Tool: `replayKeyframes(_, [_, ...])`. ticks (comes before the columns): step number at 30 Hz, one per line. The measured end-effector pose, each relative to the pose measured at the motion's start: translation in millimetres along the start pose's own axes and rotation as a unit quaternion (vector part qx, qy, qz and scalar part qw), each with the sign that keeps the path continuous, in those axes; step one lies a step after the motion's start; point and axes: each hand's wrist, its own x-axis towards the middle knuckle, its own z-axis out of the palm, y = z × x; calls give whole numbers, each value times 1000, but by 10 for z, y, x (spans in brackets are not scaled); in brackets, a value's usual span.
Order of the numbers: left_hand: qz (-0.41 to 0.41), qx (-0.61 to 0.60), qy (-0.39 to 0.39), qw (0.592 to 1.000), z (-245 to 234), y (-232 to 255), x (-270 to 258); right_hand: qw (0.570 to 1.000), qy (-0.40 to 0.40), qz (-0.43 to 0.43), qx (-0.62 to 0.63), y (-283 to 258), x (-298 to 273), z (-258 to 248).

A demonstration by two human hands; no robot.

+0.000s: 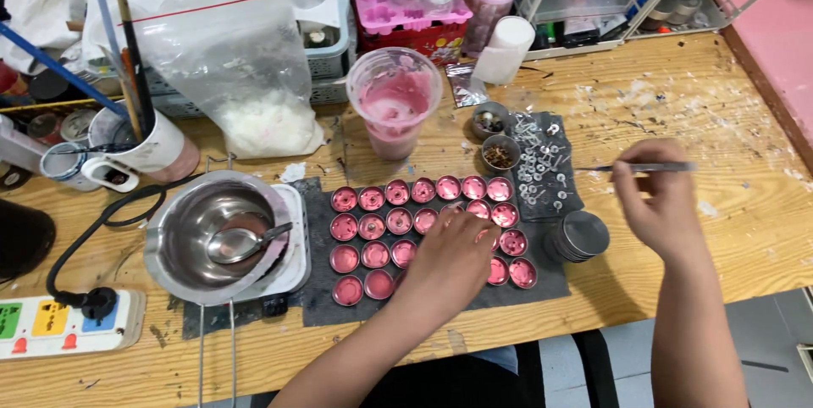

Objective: Placing candle wicks into small pink containers using tweezers on a workbench.

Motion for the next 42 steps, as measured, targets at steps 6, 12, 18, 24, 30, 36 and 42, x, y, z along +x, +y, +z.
replayKeyframes(6, [50, 91, -55, 993, 296, 283, 290, 994, -57, 59, -65, 172, 121, 153])
replayKeyframes(12, [38, 119, -107, 986, 634, 365, 546, 996, -38, 43, -70, 494, 200, 209])
replayKeyframes(18, [38, 154, -97, 983, 965, 342, 611, 997, -25, 40, -62, 666, 205, 300])
replayKeyframes(24, [39, 179, -147, 972, 1045, 280, 652, 999, 3, 27, 21, 1039, 165, 336])
replayKeyframes(30, [35, 151, -169, 973, 975, 285, 703, 988, 42, 83, 127, 1113, 169, 358])
replayKeyframes(36, [35, 152, -185, 970, 961, 283, 725, 957, 85, 146, 238, 999, 199, 262])
replayKeyframes(42, [25, 103, -82, 991, 632, 170, 653, 974, 56, 13, 220, 270, 15, 219])
